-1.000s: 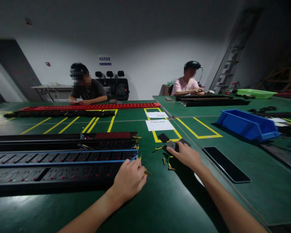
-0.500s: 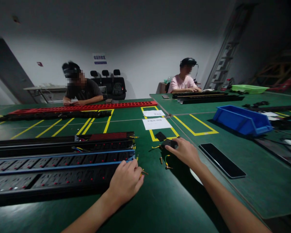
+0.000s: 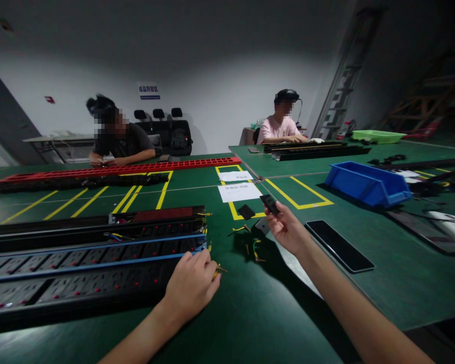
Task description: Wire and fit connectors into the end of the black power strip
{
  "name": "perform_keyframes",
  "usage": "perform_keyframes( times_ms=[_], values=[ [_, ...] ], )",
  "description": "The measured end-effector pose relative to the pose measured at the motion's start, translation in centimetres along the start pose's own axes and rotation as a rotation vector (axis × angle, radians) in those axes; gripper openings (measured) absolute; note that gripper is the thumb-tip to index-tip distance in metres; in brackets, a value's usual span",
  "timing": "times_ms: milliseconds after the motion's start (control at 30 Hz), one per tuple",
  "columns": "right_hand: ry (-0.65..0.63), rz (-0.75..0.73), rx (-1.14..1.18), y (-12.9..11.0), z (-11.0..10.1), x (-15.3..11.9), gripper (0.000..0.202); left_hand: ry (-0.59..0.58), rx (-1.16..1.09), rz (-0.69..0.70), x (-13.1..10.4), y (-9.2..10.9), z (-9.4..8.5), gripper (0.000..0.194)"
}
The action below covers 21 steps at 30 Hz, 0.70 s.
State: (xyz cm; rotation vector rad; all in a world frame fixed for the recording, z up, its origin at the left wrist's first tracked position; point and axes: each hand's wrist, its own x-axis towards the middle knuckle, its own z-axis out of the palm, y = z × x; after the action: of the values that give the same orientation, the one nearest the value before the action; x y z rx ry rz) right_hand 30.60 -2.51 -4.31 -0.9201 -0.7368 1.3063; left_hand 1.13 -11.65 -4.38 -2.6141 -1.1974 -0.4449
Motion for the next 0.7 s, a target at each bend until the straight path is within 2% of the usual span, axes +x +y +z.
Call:
perform_keyframes(
  times_ms=[100,200,267,367,433,500,600,700],
  values=[
    [0.038,-0.048,0.001,-0.2,-0.4,0.2,0.037,-0.020,-0.007,-0.003,0.0,0.0,-0.1,0.015],
    [0.119,-0.169,-0.080,-0.3,-0.6,0.3,0.055,-0.039,-0.009,-0.004,0.0,0.0,-0.2,0.013],
    [0.181,-0.265,-0.233,-0.4,-0.9,0.4,0.064,-0.047,-0.008,-0.007,0.0,0.0,-0.2,0.012],
    [0.232,-0.417,-0.560,-0.3,-1.4,0.5,0.068,-0.054,-0.010,-0.008,0.0,0.0,-0.2,0.012],
    [0.214,-0.503,-0.759,0.0,-1.6,0.4,0.064,-0.054,-0.012,-0.007,0.0,0.0,-0.2,0.012],
    [0.139,-0.547,-0.905,0.6,-1.4,0.2,0.059,-0.050,-0.013,-0.008,0.0,0.0,-0.2,0.012],
    [0.012,-0.542,-1.039,1.8,-0.4,-0.3,0.055,-0.047,-0.010,-0.006,0.0,0.0,-0.2,0.012],
    [-0.004,-0.540,-1.158,3.1,0.6,-0.5,0.051,-0.039,-0.001,0.001,0.0,0.0,0.0,0.013]
  ],
)
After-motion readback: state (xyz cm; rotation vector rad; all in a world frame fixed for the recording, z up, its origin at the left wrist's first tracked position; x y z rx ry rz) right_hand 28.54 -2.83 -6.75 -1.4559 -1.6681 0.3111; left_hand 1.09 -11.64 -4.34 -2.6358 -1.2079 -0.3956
